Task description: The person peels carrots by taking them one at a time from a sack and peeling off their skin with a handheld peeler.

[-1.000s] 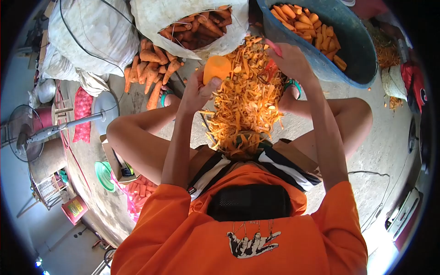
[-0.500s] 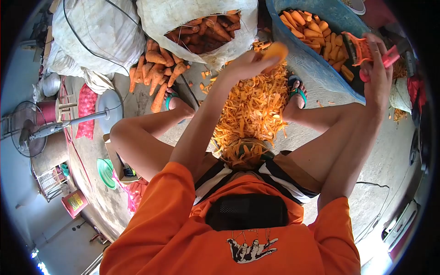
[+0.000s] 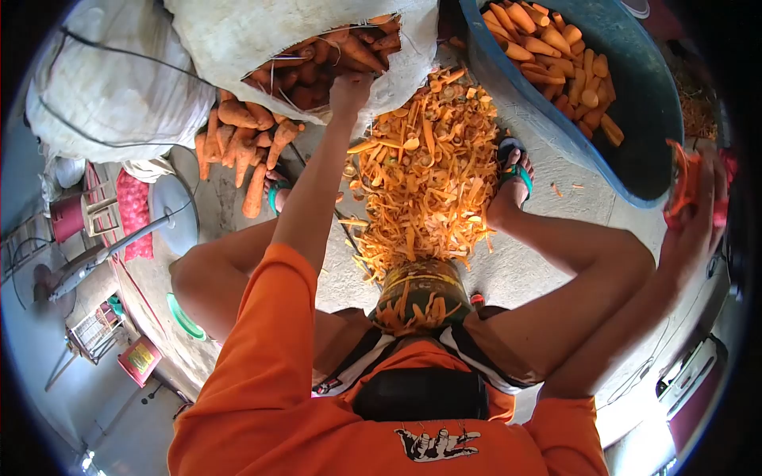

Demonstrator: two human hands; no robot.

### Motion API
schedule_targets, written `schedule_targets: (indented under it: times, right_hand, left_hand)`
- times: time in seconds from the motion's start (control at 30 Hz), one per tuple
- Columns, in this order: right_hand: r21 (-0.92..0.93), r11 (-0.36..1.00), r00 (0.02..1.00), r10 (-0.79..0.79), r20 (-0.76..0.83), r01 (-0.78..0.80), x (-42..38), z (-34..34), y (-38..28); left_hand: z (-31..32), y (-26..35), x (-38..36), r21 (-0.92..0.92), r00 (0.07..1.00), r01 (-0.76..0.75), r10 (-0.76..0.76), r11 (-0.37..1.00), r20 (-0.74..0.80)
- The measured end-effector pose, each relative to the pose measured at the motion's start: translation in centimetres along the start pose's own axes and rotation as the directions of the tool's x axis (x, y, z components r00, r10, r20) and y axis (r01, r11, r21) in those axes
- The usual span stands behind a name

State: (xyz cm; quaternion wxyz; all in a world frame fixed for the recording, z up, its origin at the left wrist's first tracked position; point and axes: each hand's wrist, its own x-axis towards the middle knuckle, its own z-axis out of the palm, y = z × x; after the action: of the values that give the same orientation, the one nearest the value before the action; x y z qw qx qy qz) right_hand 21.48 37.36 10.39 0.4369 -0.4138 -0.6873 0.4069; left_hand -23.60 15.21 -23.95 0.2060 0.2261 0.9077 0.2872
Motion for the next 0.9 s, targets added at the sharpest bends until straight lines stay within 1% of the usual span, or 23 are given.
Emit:
schedule_targets:
  times: [0.03, 0.07, 0.1, 0.13, 0.17, 0.2, 0.23, 0.3, 0.37, 0.4, 0.47, 0.5, 0.53, 0.57, 0.6, 0.63, 0.67, 0.7, 0.73, 0.77, 0.83, 0.87, 0.9]
  right_hand:
    - [-0.053, 0.999, 1.0, -0.001, -0.006, 0.001, -0.1, 0.1, -0.2]
    - [-0.217, 0.973, 0.996, -0.073, 0.056, 0.084, 0.5, -1.1, 0.5]
    - [-0.371, 0.911, 0.982, -0.146, 0.117, 0.18, 1.0, -2.3, 1.1]
    - [-0.5, 0.82, 0.96, -0.216, 0.177, 0.277, 1.5, -3.5, 1.8]
    - [-0.645, 0.609, 0.886, -0.305, 0.348, 0.463, 1.7, -4.1, 2.2]
    - [-0.701, 0.343, 0.775, -0.381, 0.504, 0.625, 1.9, -4.7, 2.6]
    - [-0.74, 0.382, 0.829, -0.34, 0.444, 0.553, 1.9, -5.2, 2.9]
    - [-0.8, 0.452, 0.917, -0.245, 0.315, 0.395, 1.6, -6.1, 3.5]
    - [-0.783, 0.52, 0.939, -0.219, 0.265, 0.342, 1.5, -6.4, 4.1]
    - [-0.766, 0.562, 0.95, -0.206, 0.236, 0.313, 1.5, -6.5, 4.3]
    - [-0.699, 0.678, 0.974, -0.161, 0.162, 0.228, 1.0, -6.3, 4.2]
    - [-0.63, 0.76, 0.987, -0.128, 0.099, 0.162, 0.5, -6.0, 3.8]
    - [-0.523, 0.849, 0.997, -0.061, 0.037, 0.072, -0.5, -4.8, 4.2]
    - [-0.366, 0.929, 0.998, 0.055, -0.028, -0.062, -2.2, -2.6, 5.2]
    - [-0.223, 0.944, 0.97, 0.235, -0.063, -0.243, -4.5, 1.1, 7.8]
    - [-0.143, 0.875, 0.886, 0.458, -0.065, -0.463, -8.0, 7.0, 12.3]
    - [-0.126, 0.754, 0.762, 0.646, -0.039, -0.645, -11.8, 13.8, 17.0]
    - [-0.129, 0.642, 0.648, 0.762, -0.003, -0.756, -15.2, 19.7, 19.9]
    - [-0.082, 0.641, 0.64, 0.767, 0.038, -0.763, -15.9, 21.9, 19.6]
    - [-0.068, 0.691, 0.687, 0.723, 0.073, -0.72, -15.7, 22.5, 18.4]
    - [0.014, 0.853, 0.852, 0.52, 0.065, -0.522, -11.2, 17.5, 12.2]
    - [0.076, 0.917, 0.92, 0.389, 0.049, -0.391, -7.9, 13.5, 8.2]
    - [0.126, 0.955, 0.963, 0.266, 0.038, -0.268, -5.9, 10.2, 4.4]
  left_hand:
    - [1.0, -0.2, 1.9, -0.001, 1.0, 0.008, -0.008, 1.0, 0.008]
    - [2.0, -0.3, 3.8, 0.101, 0.982, 0.188, -0.188, 0.977, -0.007]
    - [2.6, 0.2, 5.1, 0.198, 0.934, 0.356, -0.355, 0.913, -0.041]
    - [3.0, 0.5, 6.1, 0.194, 0.933, 0.357, -0.356, 0.914, -0.04]
    - [2.5, 1.7, 6.2, 0.239, 0.941, 0.313, -0.334, 0.919, 0.052]
    - [3.1, 1.7, 7.1, 0.278, 0.939, 0.265, -0.313, 0.923, 0.144]
    - [3.8, 1.7, 7.7, 0.277, 0.937, 0.268, -0.317, 0.923, 0.148]
    - [6.3, -0.7, 9.6, 0.239, 0.923, 0.32, -0.358, 0.917, 0.139]
    - [7.6, -2.6, 10.5, 0.216, 0.914, 0.341, -0.376, 0.915, 0.152]
    - [9.5, -6.1, 11.4, 0.097, 0.946, 0.291, -0.301, 0.952, 0.122]
    - [9.1, -6.5, 10.5, -0.017, 0.972, 0.223, -0.221, 0.975, 0.083]
    - [6.4, -3.7, 7.9, -0.28, 0.949, 0.313, -0.286, 0.908, 0.133]
    - [4.9, -3.3, 6.5, -0.516, 0.923, 0.384, -0.334, 0.766, 0.192]
    - [2.8, -3.0, 5.3, -0.514, 0.927, 0.373, -0.331, 0.772, 0.176]
    - [1.2, -4.3, 4.8, -0.742, 0.886, 0.451, -0.146, 0.496, 0.44]
    - [-0.3, -5.1, 4.2, -0.809, 0.799, 0.566, 0.137, 0.16, 0.586]
    - [-2.2, -3.7, 1.9, -0.818, 0.808, 0.55, 0.14, 0.169, 0.572]
    - [-3.9, -1.4, -1.7, -0.836, 0.836, 0.519, 0.101, 0.178, 0.54]
    - [-5.4, 0.1, -4.9, -0.854, 0.861, 0.486, 0.062, 0.185, 0.504]
    - [-6.8, 0.8, -7.1, -0.864, 0.871, 0.467, 0.068, 0.19, 0.486]
    - [-9.2, 1.2, -11.1, -0.824, 0.776, 0.56, 0.403, -0.087, 0.485]
    - [-9.8, 0.9, -12.7, -0.835, 0.785, 0.544, 0.402, -0.085, 0.471]
    - [-10.2, 0.5, -14.3, -0.828, 0.782, 0.545, 0.437, -0.132, 0.445]
